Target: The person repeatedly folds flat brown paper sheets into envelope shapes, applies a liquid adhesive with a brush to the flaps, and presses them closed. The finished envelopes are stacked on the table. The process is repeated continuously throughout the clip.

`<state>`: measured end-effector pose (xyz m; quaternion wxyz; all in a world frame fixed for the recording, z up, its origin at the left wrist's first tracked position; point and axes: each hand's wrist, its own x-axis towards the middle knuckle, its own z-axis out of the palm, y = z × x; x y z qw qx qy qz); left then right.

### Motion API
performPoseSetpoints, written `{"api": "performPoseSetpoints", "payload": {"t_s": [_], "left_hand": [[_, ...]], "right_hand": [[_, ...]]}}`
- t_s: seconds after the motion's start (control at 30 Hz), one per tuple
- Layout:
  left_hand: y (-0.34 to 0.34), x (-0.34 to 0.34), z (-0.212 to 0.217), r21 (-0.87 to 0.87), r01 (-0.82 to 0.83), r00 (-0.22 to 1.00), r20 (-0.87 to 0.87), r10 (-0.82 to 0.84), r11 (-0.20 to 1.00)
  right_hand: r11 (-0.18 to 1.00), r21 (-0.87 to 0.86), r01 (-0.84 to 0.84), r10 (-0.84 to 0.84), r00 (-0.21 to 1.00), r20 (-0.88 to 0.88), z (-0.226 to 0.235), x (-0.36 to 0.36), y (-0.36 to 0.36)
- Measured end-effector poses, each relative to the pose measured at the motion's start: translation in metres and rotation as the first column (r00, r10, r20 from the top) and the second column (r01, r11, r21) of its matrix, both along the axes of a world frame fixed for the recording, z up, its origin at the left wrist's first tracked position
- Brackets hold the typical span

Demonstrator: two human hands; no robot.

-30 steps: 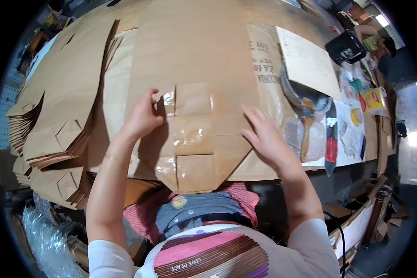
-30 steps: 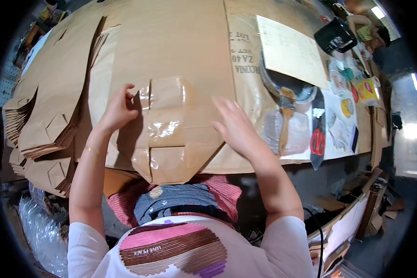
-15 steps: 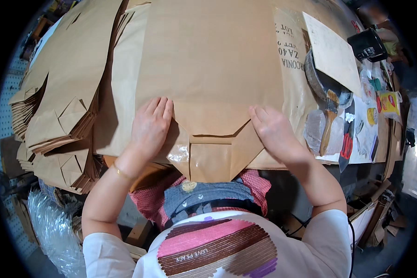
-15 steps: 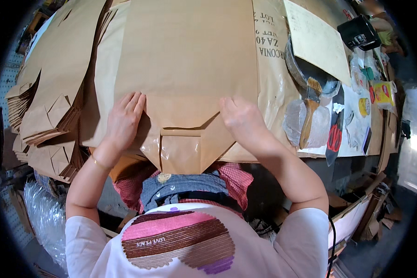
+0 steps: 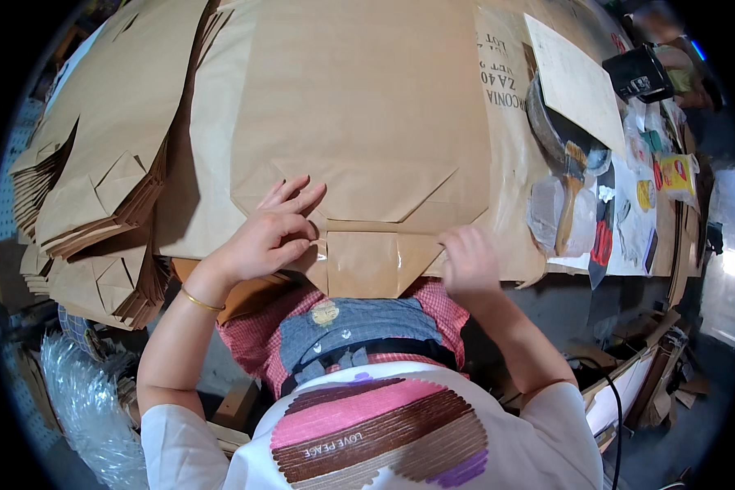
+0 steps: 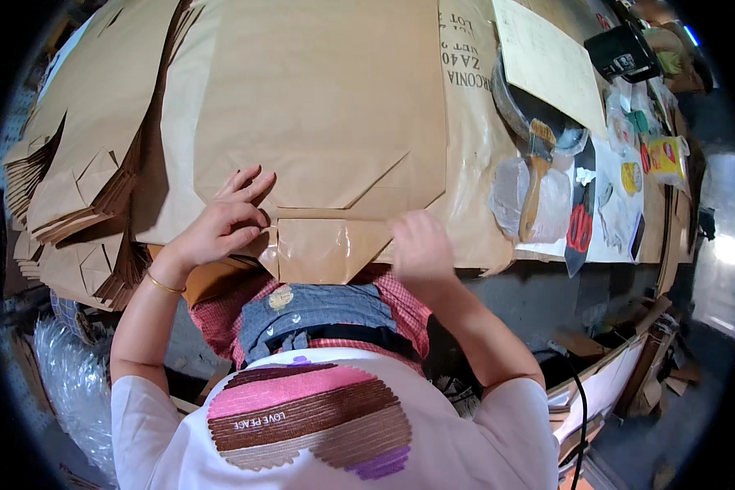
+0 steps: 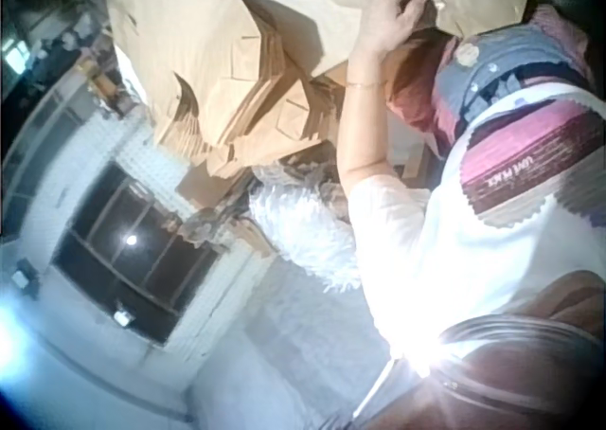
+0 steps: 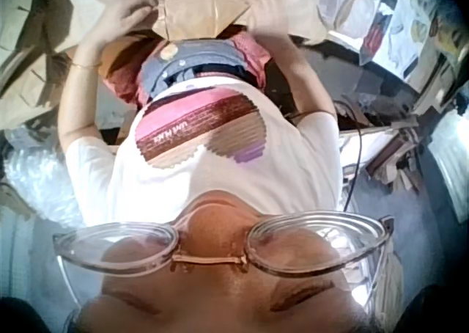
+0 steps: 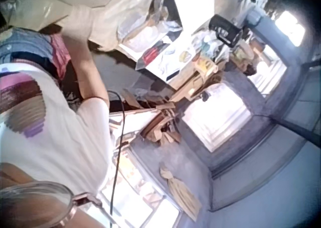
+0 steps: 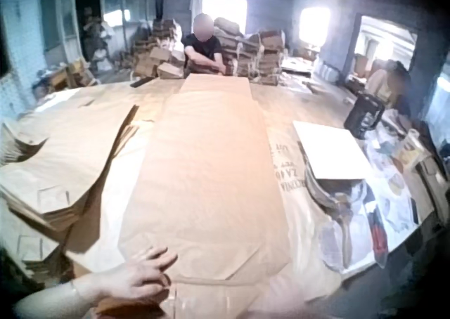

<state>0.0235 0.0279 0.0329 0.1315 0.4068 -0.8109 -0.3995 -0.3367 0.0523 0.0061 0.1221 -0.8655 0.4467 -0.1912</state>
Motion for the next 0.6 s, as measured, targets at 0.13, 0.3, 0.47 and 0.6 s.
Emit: {"api": "performPoseSetpoints", "payload": {"t_s": [0.13, 0.3, 0.47, 0.6], "left_hand": [[0.006, -0.007, 0.013, -0.076, 0.055, 0.993, 0.104, -0.047, 0.996], [0.015, 0.001, 0.0, -0.172, -0.148, 0.989, -0.008, 0.149, 0.974], [-0.018, -0.025, -0.009, -0.026, -0.563, 0.822, -0.12, 0.557, 0.826], [-0.021, -0.037, -0.024, -0.28, -0.602, 0.777, 0.01, 0.63, 0.748]], "right_hand": [[0.998, -0.029, -0.048, 0.051, 0.993, 0.11, 0.018, 0.034, 0.003], [0.991, 0.125, 0.041, -0.082, 0.935, 0.345, -0.004, 0.011, -0.016], [0.962, 0.231, 0.148, -0.229, 0.897, 0.379, 0.014, 0.034, -0.056], [0.941, 0.235, 0.245, -0.313, 0.893, 0.323, -0.008, 0.046, -0.066]]}}
